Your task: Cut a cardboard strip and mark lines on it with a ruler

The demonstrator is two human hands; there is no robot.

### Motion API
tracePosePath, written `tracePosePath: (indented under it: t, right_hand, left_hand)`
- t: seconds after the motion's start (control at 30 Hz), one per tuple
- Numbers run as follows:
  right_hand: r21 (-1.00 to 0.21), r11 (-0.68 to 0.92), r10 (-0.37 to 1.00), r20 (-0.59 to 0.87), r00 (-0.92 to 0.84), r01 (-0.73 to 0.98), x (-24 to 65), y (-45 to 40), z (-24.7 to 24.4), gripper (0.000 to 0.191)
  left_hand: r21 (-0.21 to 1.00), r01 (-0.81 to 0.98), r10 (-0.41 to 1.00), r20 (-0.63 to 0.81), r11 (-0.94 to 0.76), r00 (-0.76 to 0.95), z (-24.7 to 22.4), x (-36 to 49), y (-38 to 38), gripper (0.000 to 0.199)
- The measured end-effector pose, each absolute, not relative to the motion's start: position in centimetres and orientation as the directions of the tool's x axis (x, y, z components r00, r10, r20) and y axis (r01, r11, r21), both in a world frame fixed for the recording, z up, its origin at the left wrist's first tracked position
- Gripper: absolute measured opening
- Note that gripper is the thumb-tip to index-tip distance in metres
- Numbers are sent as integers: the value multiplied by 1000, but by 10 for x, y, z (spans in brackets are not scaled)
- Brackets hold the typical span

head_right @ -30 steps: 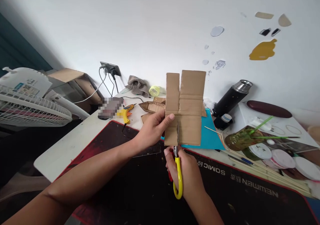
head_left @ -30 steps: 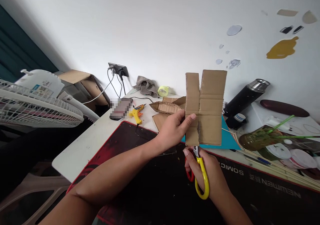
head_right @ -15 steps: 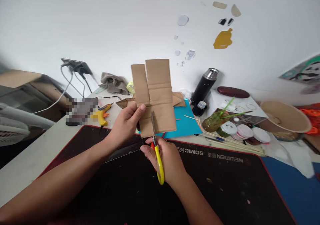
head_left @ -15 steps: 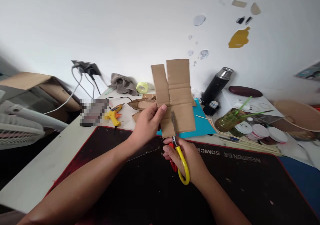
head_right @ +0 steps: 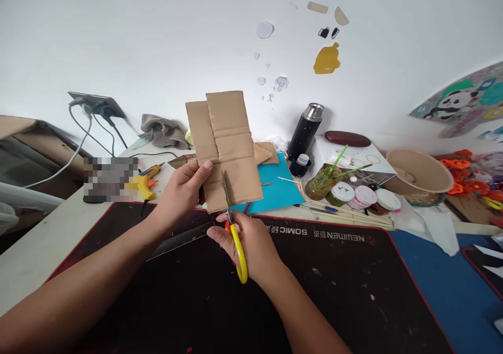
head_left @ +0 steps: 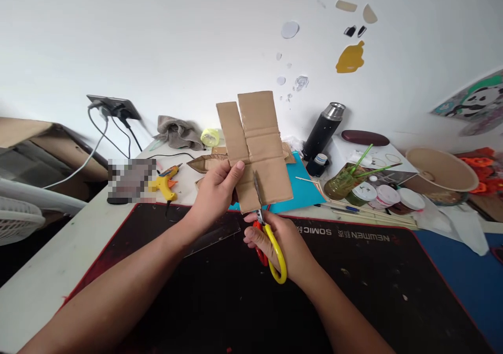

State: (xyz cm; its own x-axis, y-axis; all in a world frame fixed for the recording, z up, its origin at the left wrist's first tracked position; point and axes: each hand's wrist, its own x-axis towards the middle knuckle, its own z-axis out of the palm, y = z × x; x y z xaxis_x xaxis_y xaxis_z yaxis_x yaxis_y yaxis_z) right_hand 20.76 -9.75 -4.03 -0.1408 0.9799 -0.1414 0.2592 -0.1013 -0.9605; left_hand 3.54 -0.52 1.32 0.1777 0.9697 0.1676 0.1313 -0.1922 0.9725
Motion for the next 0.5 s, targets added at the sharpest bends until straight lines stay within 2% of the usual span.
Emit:
tracePosePath:
  t: [0.17,0.5]
  right_hand:
    - [-962,-166,972,-197,-129,216,205,-97,-33,44]
    - [-967,-159,973,-187,-133,197,207,-97,-36,49]
  left_hand:
    - [962,137,963,211,-235,169,10,36,-4,53]
    - [964,129,964,209,-231,165,7,35,-2,54]
